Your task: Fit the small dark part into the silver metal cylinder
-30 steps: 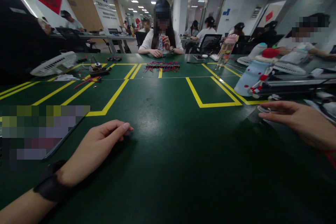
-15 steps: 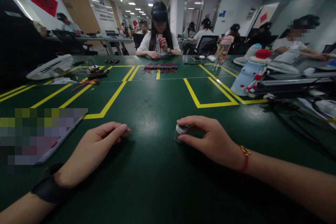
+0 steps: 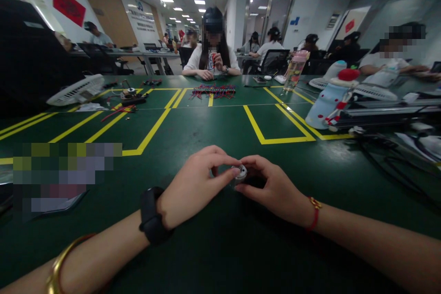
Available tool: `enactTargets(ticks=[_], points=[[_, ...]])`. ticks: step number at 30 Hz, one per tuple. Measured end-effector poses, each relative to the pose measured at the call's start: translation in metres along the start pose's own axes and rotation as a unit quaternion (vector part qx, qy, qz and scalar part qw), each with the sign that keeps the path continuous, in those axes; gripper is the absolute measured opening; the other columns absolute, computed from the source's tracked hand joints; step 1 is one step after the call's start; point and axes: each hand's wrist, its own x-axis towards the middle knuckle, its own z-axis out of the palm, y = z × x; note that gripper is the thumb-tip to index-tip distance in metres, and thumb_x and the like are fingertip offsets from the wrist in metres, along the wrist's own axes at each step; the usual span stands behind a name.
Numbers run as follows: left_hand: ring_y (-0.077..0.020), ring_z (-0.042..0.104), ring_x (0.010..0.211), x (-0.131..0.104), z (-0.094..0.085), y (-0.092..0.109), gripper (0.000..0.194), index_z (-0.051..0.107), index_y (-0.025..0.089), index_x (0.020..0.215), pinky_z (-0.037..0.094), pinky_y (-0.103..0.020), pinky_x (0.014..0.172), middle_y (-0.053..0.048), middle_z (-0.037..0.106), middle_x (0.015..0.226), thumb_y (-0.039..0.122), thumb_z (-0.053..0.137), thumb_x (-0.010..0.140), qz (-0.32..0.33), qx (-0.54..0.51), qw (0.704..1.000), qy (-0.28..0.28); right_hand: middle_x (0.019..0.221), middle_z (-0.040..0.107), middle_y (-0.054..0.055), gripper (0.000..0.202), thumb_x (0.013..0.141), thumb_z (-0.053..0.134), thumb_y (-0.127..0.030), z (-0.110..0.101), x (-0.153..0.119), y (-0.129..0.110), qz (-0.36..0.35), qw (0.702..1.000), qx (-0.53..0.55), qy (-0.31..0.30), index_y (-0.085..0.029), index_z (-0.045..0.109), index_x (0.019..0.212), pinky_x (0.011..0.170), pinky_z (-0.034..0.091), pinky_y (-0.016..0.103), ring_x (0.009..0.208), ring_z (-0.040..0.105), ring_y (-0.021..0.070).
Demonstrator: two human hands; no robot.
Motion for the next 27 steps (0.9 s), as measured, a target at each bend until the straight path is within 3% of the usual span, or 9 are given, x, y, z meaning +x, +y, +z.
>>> enactTargets(ticks=[3,6,10,15,19,23,27], points=[[-0.0152,0.056,0.078,0.005,0.001,0.003,0.021,0.073,0.025,0.09,0.044,-0.028,0.069,-0.002,0.062,0.093,0.035,0.055,0.087,0.005,-0.001,1.0,0.024,0.107,0.064,0.003,0.042,0.076,0.066,-0.03,0.0,-0.001,0.0,-0.011,1.0,-0.002,0.003,-0.022,0.053,0.116,0.084,0.054,0.03,0.092,0.063,0.0117],[-0.0149,0.056,0.074,0.001,-0.002,-0.005,0.022,0.073,0.027,0.094,0.044,-0.028,0.067,-0.001,0.061,0.092,0.039,0.056,0.086,-0.031,0.001,0.998,0.059,0.109,0.063,0.003,0.046,0.076,0.065,-0.028,0.0,-0.002,0.0,-0.018,0.999,-0.025,0.027,-0.023,0.052,0.12,0.085,0.053,0.032,0.093,0.063,0.013],[-0.0178,0.058,0.084,-0.009,0.005,-0.02,0.017,0.074,0.028,0.089,0.045,-0.03,0.075,-0.001,0.061,0.092,0.038,0.062,0.082,-0.065,0.014,0.998,0.023,0.105,0.064,0.003,0.041,0.076,0.062,-0.024,-0.001,-0.002,-0.002,-0.024,0.996,-0.069,0.05,-0.023,0.054,0.116,0.08,0.053,0.03,0.088,0.063,0.0126],[-0.0207,0.058,0.088,-0.012,0.025,-0.028,0.017,0.074,0.027,0.085,0.045,-0.033,0.079,-0.003,0.063,0.091,0.037,0.062,0.082,-0.057,0.034,0.998,-0.013,0.106,0.063,0.004,0.039,0.076,0.062,-0.026,0.001,-0.003,-0.002,-0.026,0.995,-0.078,0.051,-0.022,0.053,0.114,0.08,0.052,0.029,0.09,0.062,0.0123],[-0.0208,0.058,0.088,-0.013,0.021,-0.024,0.024,0.072,0.027,0.096,0.046,-0.033,0.076,-0.003,0.062,0.096,0.043,0.064,0.079,-0.065,0.012,0.998,-0.007,0.107,0.063,0.004,0.04,0.076,0.064,-0.028,-0.002,-0.001,-0.003,-0.012,0.997,-0.059,0.046,-0.022,0.053,0.114,0.081,0.053,0.03,0.091,0.062,0.0128],[-0.0187,0.057,0.08,-0.025,-0.006,-0.029,0.034,0.067,0.027,0.105,0.046,-0.032,0.072,-0.003,0.062,0.101,0.05,0.056,0.083,-0.109,-0.008,0.994,0.019,0.109,0.063,0.007,0.044,0.076,0.064,-0.035,-0.034,-0.006,0.001,0.026,0.992,-0.075,0.097,-0.02,0.053,0.116,0.081,0.054,0.031,0.09,0.064,0.0145],[-0.0188,0.058,0.078,-0.047,-0.037,-0.056,0.033,0.067,0.025,0.1,0.044,-0.027,0.068,-0.002,0.064,0.09,0.05,0.051,0.086,-0.194,-0.036,0.98,0.037,0.104,0.065,0.01,0.053,0.073,0.065,-0.044,-0.098,-0.029,0.022,0.115,0.946,-0.21,0.217,-0.016,0.055,0.116,0.071,0.054,0.033,0.081,0.064,0.0171]])
